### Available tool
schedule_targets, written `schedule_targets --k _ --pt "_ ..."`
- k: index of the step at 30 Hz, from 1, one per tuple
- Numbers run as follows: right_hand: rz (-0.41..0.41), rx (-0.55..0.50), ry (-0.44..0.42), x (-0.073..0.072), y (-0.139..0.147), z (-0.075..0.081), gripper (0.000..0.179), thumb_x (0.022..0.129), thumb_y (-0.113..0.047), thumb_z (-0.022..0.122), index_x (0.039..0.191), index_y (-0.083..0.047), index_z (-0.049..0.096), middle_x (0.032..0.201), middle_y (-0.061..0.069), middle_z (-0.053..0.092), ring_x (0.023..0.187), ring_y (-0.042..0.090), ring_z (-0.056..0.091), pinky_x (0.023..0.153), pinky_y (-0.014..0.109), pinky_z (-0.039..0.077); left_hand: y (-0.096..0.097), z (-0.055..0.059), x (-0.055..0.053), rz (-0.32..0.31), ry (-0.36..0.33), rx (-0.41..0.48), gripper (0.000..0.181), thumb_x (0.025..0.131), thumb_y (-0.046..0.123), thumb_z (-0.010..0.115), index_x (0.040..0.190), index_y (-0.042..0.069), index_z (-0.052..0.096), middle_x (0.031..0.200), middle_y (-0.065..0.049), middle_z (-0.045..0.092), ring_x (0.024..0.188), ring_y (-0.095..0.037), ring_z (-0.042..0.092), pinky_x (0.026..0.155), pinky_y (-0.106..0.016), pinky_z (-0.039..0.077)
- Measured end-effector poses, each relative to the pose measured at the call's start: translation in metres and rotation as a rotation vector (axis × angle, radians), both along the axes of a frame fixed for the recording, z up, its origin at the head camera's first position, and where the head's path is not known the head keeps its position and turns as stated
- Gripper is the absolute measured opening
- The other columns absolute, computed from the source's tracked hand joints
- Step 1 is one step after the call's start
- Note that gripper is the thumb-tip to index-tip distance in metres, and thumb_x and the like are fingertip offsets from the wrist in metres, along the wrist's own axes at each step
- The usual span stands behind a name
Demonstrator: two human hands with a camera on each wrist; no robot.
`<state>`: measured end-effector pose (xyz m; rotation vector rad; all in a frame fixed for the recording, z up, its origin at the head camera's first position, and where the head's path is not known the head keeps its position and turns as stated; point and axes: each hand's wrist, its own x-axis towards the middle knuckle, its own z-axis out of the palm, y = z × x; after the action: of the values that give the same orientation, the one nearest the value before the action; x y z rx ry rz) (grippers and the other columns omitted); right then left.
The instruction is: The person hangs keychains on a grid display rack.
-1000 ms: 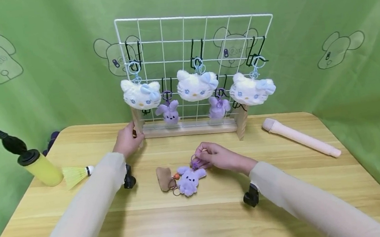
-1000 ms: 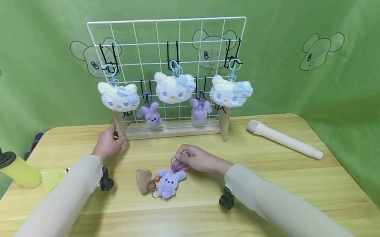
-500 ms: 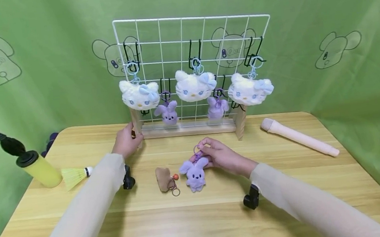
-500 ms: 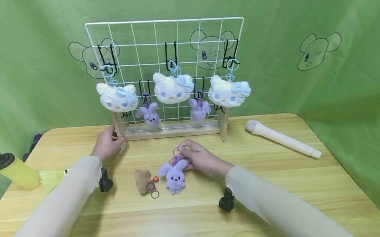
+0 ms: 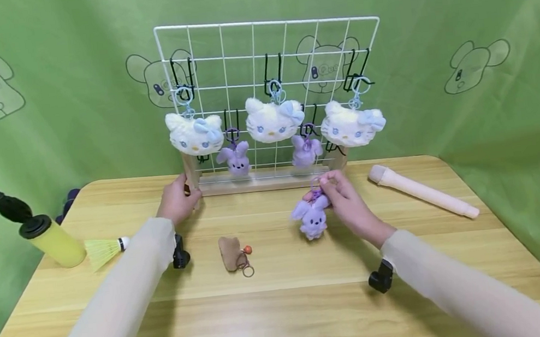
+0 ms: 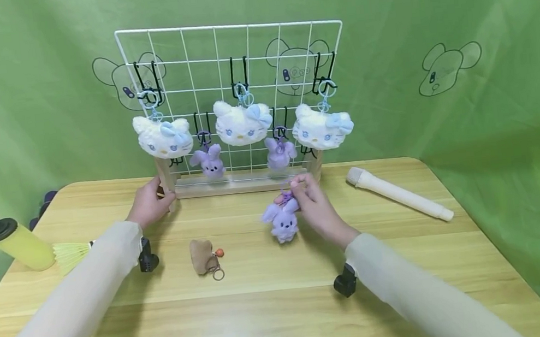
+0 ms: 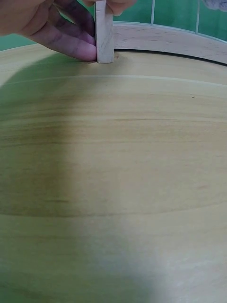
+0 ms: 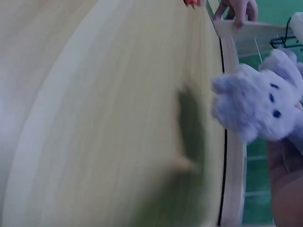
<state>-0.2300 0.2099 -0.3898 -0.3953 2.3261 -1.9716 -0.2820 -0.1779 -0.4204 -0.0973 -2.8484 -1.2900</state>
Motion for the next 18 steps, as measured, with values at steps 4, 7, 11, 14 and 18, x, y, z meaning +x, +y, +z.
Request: schedule_targets --k 4,7,11,14,18 --pt "-0.089 -0.023 0.093 -0.002 0.014 0.008 0.017 0.114 -0.017 0.034 0.119 -0.003 0.043 0.092 -0.013 0.075 0.091 0.001 0.073 0.084 0.019 0.064 -0.001 0.0 -0.001 0.001 0.002 0.002 0.054 0.102 0.013 0.056 0.15 -0.007 0.042 0.127 -0.033 0.065 0.104 -0.04 0.07 0.081 -0.039 0.068" --pt "-0.13 -0.041 0.137 -0.005 0.023 0.014 0.015 0.114 -0.017 0.034 0.117 -0.005 0.042 0.092 -0.014 0.075 0.09 0.0 0.074 0.083 0.018 0.064 -0.001 0.0 -0.001 0.0 0.009 0.003 0.054 0.102 0.013 0.055 0.151 -0.007 0.042 0.128 -0.033 0.065 0.105 -0.04 0.07 0.081 -0.038 0.067" --pt "-0.143 -0.046 0.157 -0.009 0.032 0.02 0.011 0.114 -0.018 0.034 0.116 -0.01 0.042 0.097 -0.014 0.074 0.094 -0.001 0.074 0.087 0.017 0.063 -0.001 -0.001 0.0 -0.001 0.009 0.008 0.055 0.102 0.012 0.055 0.151 -0.007 0.042 0.128 -0.034 0.065 0.105 -0.041 0.07 0.081 -0.038 0.068" --pt "-0.153 -0.032 0.156 -0.013 0.035 0.022 0.011 0.114 -0.019 0.034 0.115 -0.012 0.042 0.098 -0.014 0.074 0.097 -0.002 0.073 0.089 0.016 0.062 -0.001 -0.001 -0.001 -0.002 0.009 0.01 0.055 0.102 0.012 0.056 0.151 -0.007 0.041 0.128 -0.034 0.065 0.106 -0.041 0.07 0.082 -0.039 0.068" --pt "-0.178 0.002 0.147 -0.018 0.035 0.022 0.015 0.114 -0.02 0.034 0.117 -0.008 0.042 0.099 -0.013 0.076 0.1 0.001 0.074 0.091 0.015 0.061 -0.001 -0.001 -0.001 -0.003 0.013 0.007 0.056 0.101 0.013 0.055 0.151 -0.007 0.041 0.128 -0.033 0.065 0.107 -0.041 0.07 0.082 -0.04 0.068"
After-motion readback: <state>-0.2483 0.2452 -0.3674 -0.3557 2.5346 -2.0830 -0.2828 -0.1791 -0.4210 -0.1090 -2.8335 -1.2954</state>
